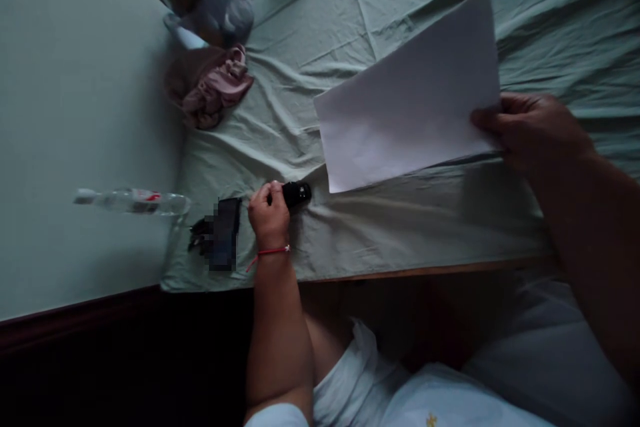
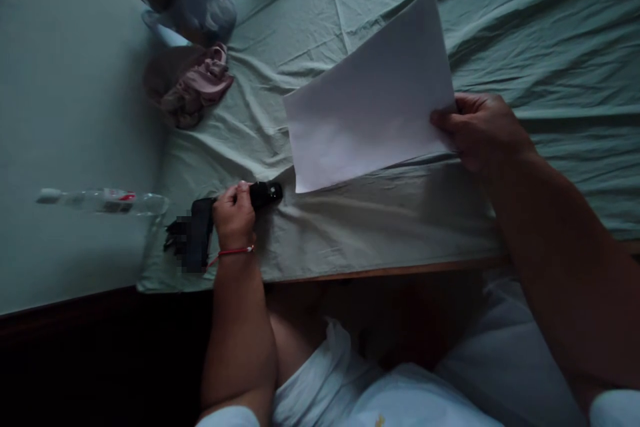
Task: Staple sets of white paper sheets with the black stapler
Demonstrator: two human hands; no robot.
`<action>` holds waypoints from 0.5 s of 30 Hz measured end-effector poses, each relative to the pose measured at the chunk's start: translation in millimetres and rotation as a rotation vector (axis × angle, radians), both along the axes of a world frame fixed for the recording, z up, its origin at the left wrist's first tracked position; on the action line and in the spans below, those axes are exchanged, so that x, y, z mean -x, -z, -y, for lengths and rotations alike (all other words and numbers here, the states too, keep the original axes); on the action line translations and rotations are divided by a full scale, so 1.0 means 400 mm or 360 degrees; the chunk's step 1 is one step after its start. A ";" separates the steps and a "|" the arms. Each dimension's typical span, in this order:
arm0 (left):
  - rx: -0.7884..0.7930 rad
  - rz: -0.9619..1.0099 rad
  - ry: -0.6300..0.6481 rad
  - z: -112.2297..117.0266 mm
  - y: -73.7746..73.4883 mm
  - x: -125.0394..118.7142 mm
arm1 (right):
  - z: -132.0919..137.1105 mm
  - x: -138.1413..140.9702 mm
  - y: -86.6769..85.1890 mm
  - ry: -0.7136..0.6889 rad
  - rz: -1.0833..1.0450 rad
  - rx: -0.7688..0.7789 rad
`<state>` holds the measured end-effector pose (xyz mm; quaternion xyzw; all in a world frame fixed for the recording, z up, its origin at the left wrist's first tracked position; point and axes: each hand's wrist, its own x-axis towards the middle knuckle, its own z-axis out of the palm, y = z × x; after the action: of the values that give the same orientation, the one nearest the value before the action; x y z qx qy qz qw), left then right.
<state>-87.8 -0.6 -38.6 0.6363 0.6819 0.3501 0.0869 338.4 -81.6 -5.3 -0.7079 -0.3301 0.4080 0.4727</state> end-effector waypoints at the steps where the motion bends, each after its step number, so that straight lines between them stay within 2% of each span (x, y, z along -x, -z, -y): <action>1: -0.0007 0.0003 0.0028 0.004 0.003 -0.007 | 0.000 0.001 0.000 0.0031 -0.0025 0.0007; 3: -0.0033 -0.0023 0.0054 0.016 0.002 -0.025 | 0.000 0.004 -0.002 0.0108 -0.0050 0.0006; 9: -0.0013 0.0000 0.0080 0.042 -0.002 -0.074 | 0.005 0.014 -0.011 0.0077 -0.0014 0.0003; 15: -0.0050 0.0056 0.0110 0.062 0.008 -0.105 | -0.002 0.028 -0.023 0.0142 -0.0206 -0.0084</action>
<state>-45.9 -25.3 -42.0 0.6544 0.6523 0.3688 0.1009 327.3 -80.8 3.8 -0.6814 -0.2775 0.4225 0.5293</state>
